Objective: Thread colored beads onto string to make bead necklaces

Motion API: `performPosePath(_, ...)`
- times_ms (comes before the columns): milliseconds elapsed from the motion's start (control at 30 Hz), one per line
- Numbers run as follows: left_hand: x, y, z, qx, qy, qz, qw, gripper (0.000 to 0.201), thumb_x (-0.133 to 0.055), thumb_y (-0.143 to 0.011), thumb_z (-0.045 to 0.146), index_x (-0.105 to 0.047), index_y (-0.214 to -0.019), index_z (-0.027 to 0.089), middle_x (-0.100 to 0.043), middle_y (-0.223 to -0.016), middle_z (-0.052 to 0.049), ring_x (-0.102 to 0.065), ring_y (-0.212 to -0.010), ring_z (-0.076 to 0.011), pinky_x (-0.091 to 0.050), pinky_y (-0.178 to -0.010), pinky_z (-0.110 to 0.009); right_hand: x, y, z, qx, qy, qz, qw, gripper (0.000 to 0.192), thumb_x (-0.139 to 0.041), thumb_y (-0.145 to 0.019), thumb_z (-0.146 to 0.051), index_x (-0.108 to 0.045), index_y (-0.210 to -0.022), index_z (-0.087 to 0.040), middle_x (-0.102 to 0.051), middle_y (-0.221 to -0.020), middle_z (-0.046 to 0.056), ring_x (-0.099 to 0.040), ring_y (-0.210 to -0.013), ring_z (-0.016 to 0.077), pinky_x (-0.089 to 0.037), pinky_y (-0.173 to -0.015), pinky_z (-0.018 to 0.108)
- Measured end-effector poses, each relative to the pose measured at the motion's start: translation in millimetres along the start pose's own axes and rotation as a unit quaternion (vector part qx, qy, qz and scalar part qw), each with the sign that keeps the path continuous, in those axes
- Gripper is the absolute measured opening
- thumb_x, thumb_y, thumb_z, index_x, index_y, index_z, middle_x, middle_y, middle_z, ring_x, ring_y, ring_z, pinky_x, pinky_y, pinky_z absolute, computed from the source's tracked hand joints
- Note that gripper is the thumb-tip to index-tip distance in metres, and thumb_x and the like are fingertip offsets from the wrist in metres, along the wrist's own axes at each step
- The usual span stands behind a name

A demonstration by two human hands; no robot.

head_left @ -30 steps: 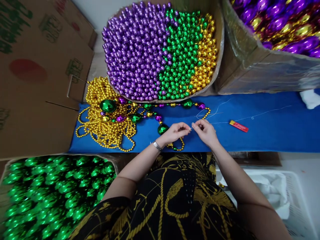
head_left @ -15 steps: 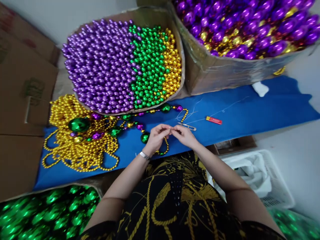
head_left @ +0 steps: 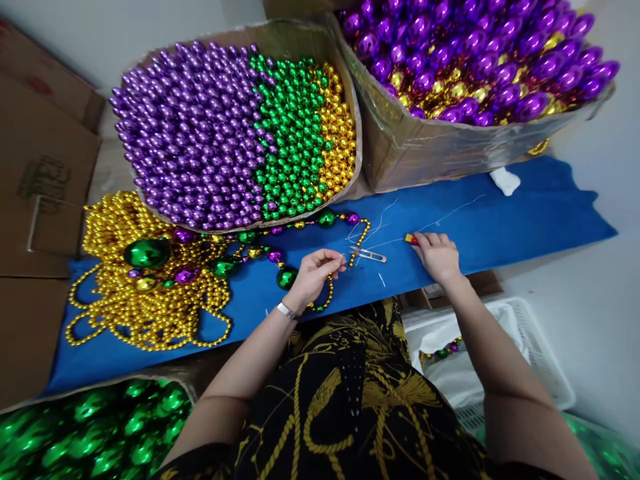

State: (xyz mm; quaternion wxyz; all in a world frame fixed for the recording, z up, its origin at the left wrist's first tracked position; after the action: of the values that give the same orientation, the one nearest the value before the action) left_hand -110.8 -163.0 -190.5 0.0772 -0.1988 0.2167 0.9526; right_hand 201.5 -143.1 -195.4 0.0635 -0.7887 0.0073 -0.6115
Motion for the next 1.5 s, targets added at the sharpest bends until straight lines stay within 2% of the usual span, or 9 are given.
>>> performPosePath(100, -2.2, 1, -1, 0.006, 0.007, -0.011, 1.0, 0.032, -0.085, -0.064, 0.034, -0.068, -0.081, 0.013, -0.072, -0.08, -0.005, -0.067, -0.068, -0.0133, -0.045, -0.054, -0.02, -4, 1, -14, 0.025, -0.008, -0.01, 1.0, 0.045, -0.03, -0.099, -0.043, -0.064, -0.113, -0.016, -0.065, -0.097, 0.018, -0.056, -0.092, 0.0271, -0.045, -0.08, 0.042)
performPosePath(167, -2.2, 1, -3, 0.012, 0.012, -0.021, 1.0, 0.034, -0.086, -0.063, 0.034, -0.068, -0.082, 0.013, -0.072, -0.081, -0.005, -0.068, -0.069, -0.0138, -0.045, -0.053, -0.02, -6, 2, -39, 0.039, -0.087, -0.042, 0.995, 0.045, -0.027, -0.1, -0.043, -0.059, -0.119, -0.016, -0.066, -0.097, 0.015, -0.06, -0.087, 0.0235, -0.048, -0.079, 0.038)
performPosePath(267, 0.4, 1, -5, 0.014, 0.016, -0.028, 0.999, 0.036, -0.086, -0.062, 0.035, -0.068, -0.082, 0.012, -0.072, -0.082, -0.006, -0.068, -0.069, -0.0142, -0.045, -0.053, -0.021, -10, 5, -84, 0.043, -0.295, -0.18, 0.937, 0.044, -0.029, -0.1, -0.048, -0.054, -0.123, -0.02, -0.069, -0.093, 0.008, -0.064, -0.077, 0.0188, -0.051, -0.073, 0.033)
performPosePath(333, 2.4, 1, -5, 0.013, 0.017, -0.029, 0.999, 0.035, -0.086, -0.063, 0.034, -0.068, -0.082, 0.012, -0.072, -0.082, -0.006, -0.068, -0.069, -0.014, -0.045, -0.053, -0.021, -9, 7, -111, 0.041, -0.364, -0.25, 0.897, 0.042, -0.031, -0.099, -0.051, -0.056, -0.117, -0.022, -0.07, -0.086, 0.005, -0.063, -0.071, 0.0175, -0.051, -0.067, 0.032)
performPosePath(500, 4.1, 2, -6, 0.011, 0.016, -0.04, 0.999, 0.033, -0.085, -0.065, 0.033, -0.068, -0.083, 0.012, -0.072, -0.082, -0.006, -0.068, -0.071, -0.0143, -0.044, -0.054, -0.021, -2, -6, -147, 0.123, -0.304, -0.21, 0.921, 0.038, -0.037, -0.095, -0.053, -0.058, -0.084, -0.023, -0.064, -0.073, 0.002, -0.059, -0.067, 0.0165, -0.04, -0.064, 0.028)
performPosePath(733, 4.4, 1, -7, 0.005, 0.009, -0.047, 0.999, 0.033, -0.084, -0.065, 0.034, -0.068, -0.083, 0.012, -0.071, -0.081, -0.006, -0.068, -0.072, -0.0149, -0.043, -0.053, -0.021, -4, -18, -158, 0.141, -0.198, -0.151, 0.958, 0.044, -0.032, -0.096, -0.049, -0.049, -0.067, -0.022, -0.058, -0.066, 0.003, -0.054, -0.064, 0.0161, -0.032, -0.062, 0.029)
performPosePath(1100, 4.7, 1, -8, 0.012, 0.019, -0.048, 0.999, 0.035, -0.086, -0.063, 0.034, -0.069, -0.083, 0.012, -0.072, -0.08, -0.006, -0.068, -0.07, -0.0138, -0.044, -0.052, -0.02, 0, -21, -164, 0.195, -0.118, -0.093, 0.969, 0.047, -0.033, -0.097, -0.048, -0.061, -0.07, -0.021, -0.061, -0.069, 0.006, -0.052, -0.069, 0.017, -0.032, -0.063, 0.029)
performPosePath(1367, 5.3, 0, -9, 0.007, 0.014, -0.051, 0.999, 0.035, -0.085, -0.064, 0.035, -0.068, -0.084, 0.012, -0.072, -0.081, -0.006, -0.068, -0.07, -0.0139, -0.043, -0.052, -0.02, 5, -23, -163, 0.177, -0.137, -0.094, 0.97, 0.044, -0.041, -0.093, -0.053, -0.065, -0.073, -0.022, -0.064, -0.074, 0.007, -0.055, -0.075, 0.0189, -0.036, -0.066, 0.03)
performPosePath(1500, 4.4, 1, -10, -0.002, 0.009, -0.05, 0.999, 0.035, -0.085, -0.065, 0.034, -0.068, -0.085, 0.013, -0.072, -0.083, -0.006, -0.069, -0.074, -0.0152, -0.046, -0.054, -0.02, 0, -18, -162, 0.118, -0.249, -0.126, 0.953, 0.038, -0.044, -0.093, -0.054, -0.064, -0.087, -0.022, -0.067, -0.083, 0.005, -0.058, -0.077, 0.0186, -0.04, -0.069, 0.03)
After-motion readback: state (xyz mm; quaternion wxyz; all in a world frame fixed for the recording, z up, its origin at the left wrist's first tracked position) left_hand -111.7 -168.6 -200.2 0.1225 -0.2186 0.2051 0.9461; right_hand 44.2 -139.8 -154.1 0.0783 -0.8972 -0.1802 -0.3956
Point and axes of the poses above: each hand's wrist, its own y-axis away from the middle knuckle, its own x-axis out of the back of the hand, z = x × y, the point moved 5 cm from there along -y, towards the middle knuckle
